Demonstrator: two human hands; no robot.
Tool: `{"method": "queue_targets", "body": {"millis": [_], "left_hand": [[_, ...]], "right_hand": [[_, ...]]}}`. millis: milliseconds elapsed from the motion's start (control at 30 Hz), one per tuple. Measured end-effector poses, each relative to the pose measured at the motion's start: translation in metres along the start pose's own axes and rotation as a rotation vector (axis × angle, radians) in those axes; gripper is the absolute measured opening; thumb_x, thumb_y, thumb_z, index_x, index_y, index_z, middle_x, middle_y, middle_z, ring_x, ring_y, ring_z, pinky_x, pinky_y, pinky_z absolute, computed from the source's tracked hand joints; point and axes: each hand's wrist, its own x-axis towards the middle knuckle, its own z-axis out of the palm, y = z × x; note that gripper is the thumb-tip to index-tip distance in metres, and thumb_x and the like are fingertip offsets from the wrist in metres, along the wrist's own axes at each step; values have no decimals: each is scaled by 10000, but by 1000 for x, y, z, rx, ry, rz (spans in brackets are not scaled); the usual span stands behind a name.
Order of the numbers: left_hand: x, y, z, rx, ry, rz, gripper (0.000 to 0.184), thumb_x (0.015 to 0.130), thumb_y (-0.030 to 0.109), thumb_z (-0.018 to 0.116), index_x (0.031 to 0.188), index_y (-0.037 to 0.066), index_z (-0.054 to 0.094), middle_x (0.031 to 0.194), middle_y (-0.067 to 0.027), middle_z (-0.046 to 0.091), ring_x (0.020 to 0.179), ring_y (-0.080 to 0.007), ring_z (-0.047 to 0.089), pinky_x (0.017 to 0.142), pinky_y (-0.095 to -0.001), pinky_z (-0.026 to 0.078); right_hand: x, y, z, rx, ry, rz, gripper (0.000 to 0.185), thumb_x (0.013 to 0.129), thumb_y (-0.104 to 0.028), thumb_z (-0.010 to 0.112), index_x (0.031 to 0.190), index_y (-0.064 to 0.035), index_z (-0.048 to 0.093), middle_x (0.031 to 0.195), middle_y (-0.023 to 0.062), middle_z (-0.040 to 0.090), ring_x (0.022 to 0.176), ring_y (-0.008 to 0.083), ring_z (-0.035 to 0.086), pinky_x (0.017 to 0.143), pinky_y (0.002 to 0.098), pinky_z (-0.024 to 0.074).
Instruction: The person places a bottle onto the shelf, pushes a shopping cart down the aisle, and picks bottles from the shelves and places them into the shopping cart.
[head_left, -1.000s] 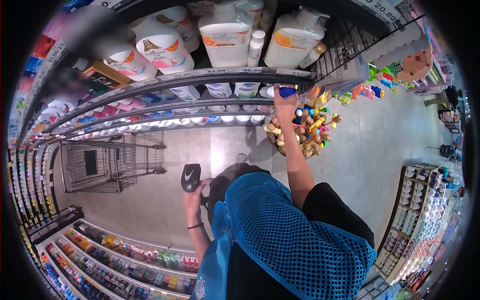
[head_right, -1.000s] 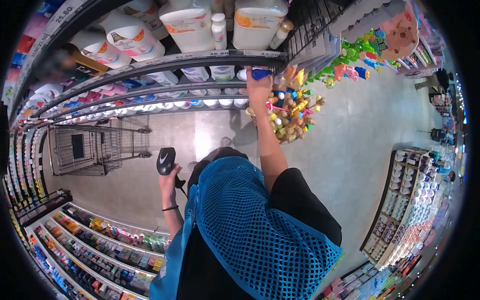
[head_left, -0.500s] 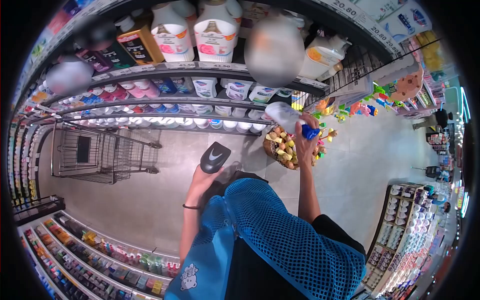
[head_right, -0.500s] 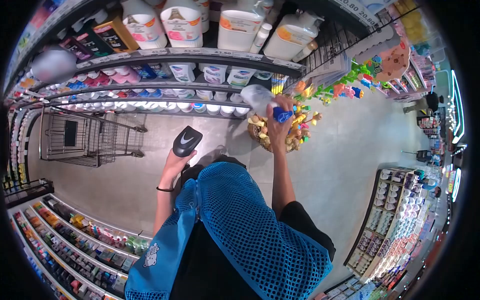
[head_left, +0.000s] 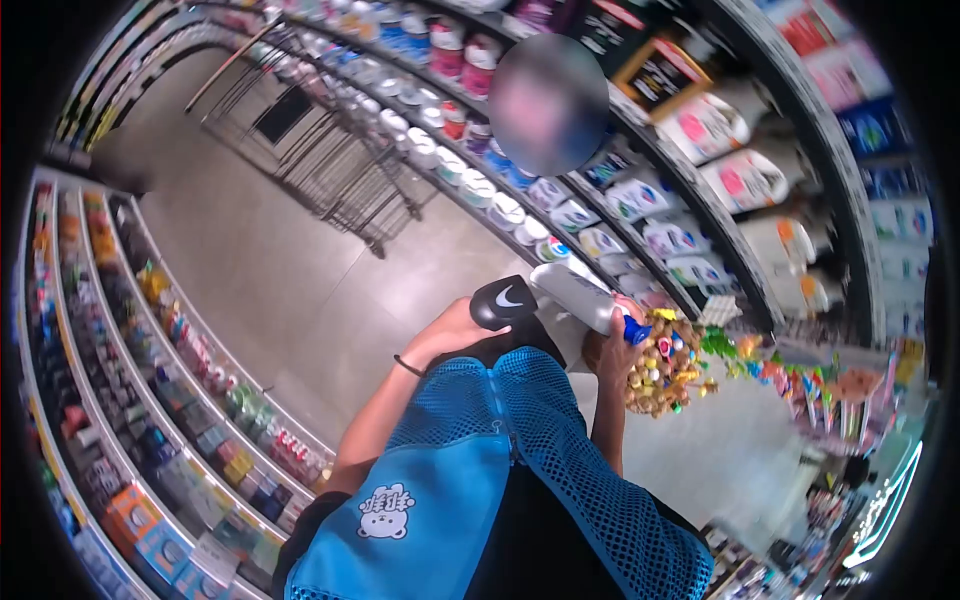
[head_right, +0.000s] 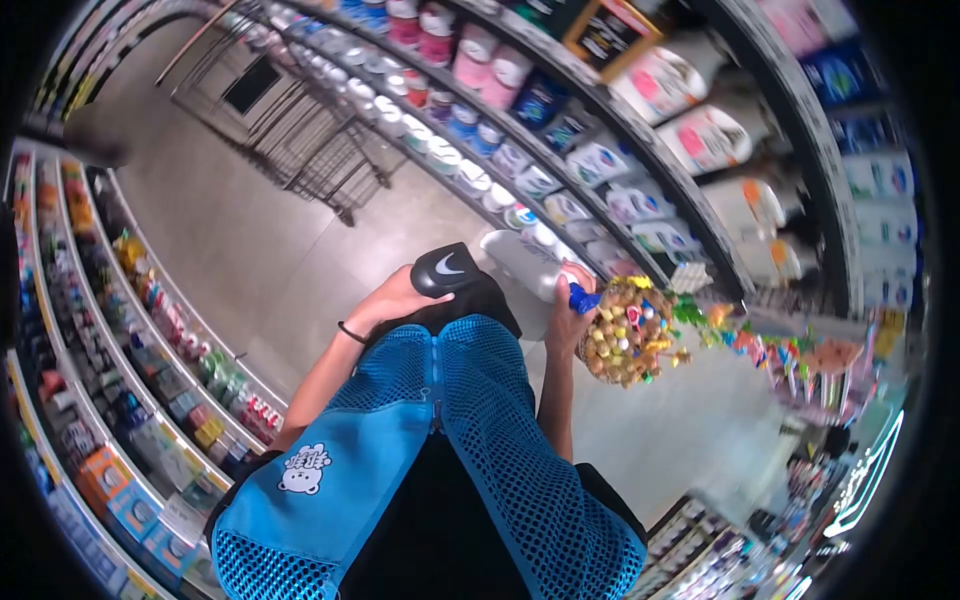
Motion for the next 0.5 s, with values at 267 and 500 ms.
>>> {"method": "queue_targets", "body": {"millis": [267,500], "left_hand": [[-90,-50,-99,-160,536,-87,436,887,214,785,1227,-18,642,1176,-110,716,1086,-191,650,971,-344,500],[-126,-76,-161,-409,1067,-164,395,874,196,812,1178,-15,673,1117,-79,724,1020,-146,637,916,-323,503]], "right_hand": [[68,-20,187,-6,-338,22,189,961,-127,646,1112,-13,662,1148,107,651,1093,222,595,985,335,437],[141,-46,452,162,-619,34,207,962,-175,675,1089,-12,679,1132,104,643,1060,218,602,971,345,456]]}}
